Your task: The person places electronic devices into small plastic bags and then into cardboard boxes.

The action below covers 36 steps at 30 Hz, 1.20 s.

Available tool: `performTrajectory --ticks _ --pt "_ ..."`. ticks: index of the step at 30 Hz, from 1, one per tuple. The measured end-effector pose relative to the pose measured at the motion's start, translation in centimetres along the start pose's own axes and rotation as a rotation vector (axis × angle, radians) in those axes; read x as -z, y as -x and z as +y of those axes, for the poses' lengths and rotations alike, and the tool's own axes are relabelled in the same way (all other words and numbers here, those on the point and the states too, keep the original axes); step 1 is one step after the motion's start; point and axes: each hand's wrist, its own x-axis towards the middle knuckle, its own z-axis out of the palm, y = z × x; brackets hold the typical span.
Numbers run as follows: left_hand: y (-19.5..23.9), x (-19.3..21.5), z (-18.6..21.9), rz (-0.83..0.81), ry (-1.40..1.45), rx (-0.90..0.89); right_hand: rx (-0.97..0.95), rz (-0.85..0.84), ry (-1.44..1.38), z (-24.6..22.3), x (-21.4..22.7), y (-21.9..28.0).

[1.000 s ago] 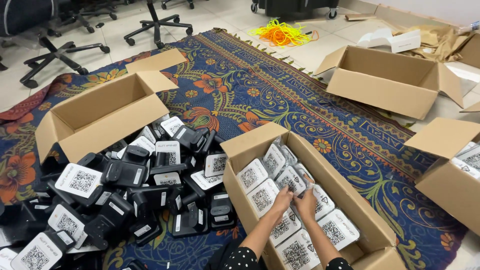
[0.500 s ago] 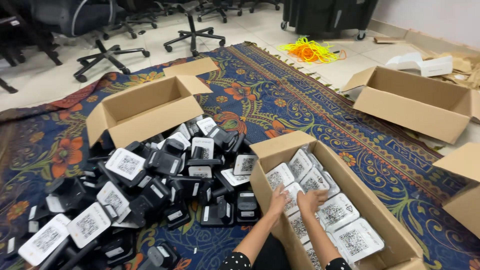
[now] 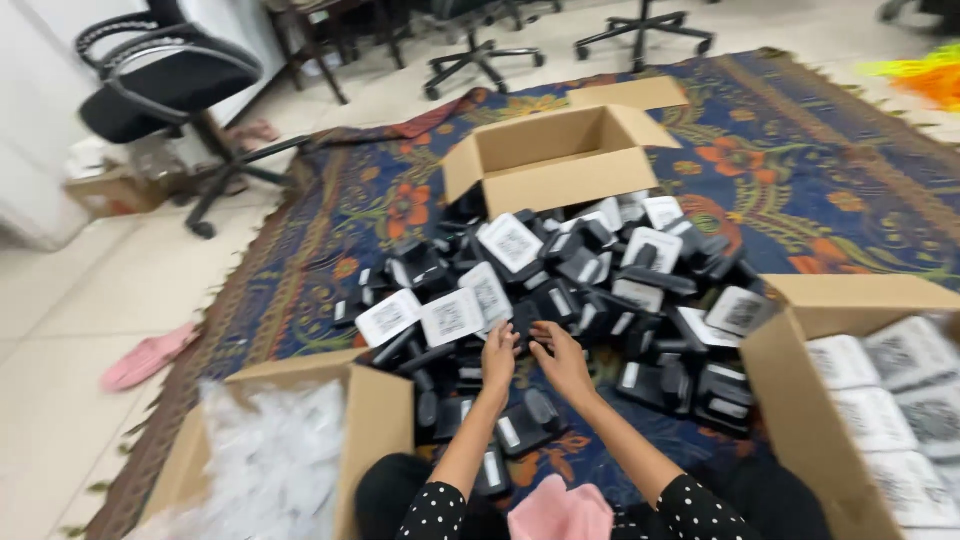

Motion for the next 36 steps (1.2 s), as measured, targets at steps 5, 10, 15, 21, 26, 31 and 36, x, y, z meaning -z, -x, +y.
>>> performTrajectory --ticks 5,10,15,21,26,31,36 --pt "4.0 19.1 7.3 0.337 -0.211 -0.168 0.109 -0.306 -0.032 -5.4 -16.7 2.5" --pt "11.5 29.8 15.0 0.64 -0.593 -0.338 0.318 -0.51 -0.046 -9.2 -26.9 6.5" --pt "15.6 35.8 14.3 0.61 -1.025 -0.195 0.517 -0.839 0.435 -8.8 -30.8 9.4" --pt "16.3 35.1 12.0 0.102 -1.677 -0.264 0.59 -0.881 0.611 -6.4 -31.1 9.6" --pt "15.8 34.1 12.2 0.081 -1.725 -0.031 0.568 -0.87 0.596 -6.4 -31.1 9.8" --pt "14.9 34.9 11.5 0.12 -1.671 -0.08 0.548 -0.861 0.572 -5.6 -31.4 9.8" --pt "15.7 34.3 16.1 0.358 -1.349 -0.55 0.524 -0.847 0.539 -5.9 -31.1 10.0"
